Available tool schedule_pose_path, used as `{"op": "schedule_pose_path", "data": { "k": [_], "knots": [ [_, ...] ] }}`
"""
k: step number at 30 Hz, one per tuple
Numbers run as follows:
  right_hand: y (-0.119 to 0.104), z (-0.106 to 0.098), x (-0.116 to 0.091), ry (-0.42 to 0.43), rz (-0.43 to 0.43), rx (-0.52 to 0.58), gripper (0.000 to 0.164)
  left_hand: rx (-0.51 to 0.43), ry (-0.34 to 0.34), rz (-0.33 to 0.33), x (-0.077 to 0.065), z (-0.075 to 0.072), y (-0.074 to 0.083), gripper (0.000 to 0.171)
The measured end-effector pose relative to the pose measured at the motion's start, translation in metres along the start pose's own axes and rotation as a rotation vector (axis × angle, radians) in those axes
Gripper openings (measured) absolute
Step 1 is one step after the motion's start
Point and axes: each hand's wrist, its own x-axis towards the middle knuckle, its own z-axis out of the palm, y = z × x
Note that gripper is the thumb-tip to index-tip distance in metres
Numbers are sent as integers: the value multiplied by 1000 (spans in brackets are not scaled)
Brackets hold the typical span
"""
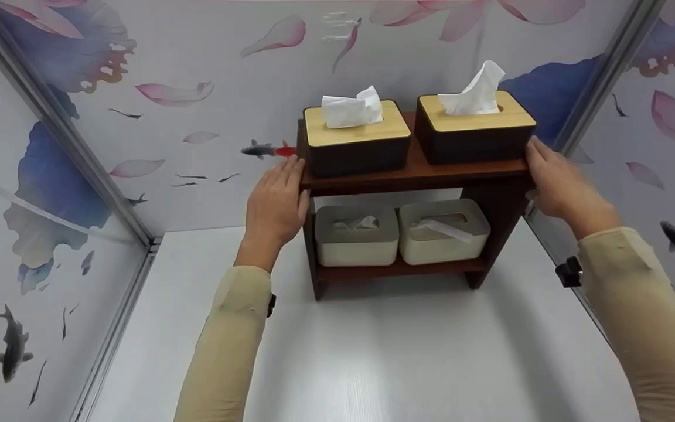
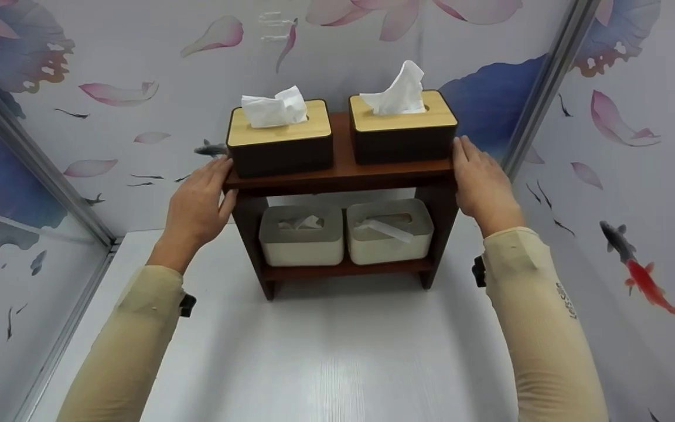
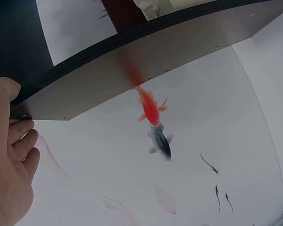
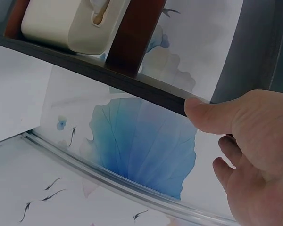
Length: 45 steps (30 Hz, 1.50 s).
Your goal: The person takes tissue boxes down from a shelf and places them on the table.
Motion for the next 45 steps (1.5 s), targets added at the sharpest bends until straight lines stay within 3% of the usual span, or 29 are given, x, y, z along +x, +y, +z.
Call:
{"op": "schedule_pose_path", "data": {
  "k": [12, 23, 45],
  "knots": [
    [-8, 5, -1, 69, -37, -17, 98, 24, -26, 2, -1, -4, -2, 53],
    [-21, 6, -1, 65, -58, -73, 87, 45, -29, -3, -5, -8, -10, 53],
    [-50, 13, 4, 71, -63, -91, 89, 86, -31, -11, -12, -16, -34, 52]
  ]
}}
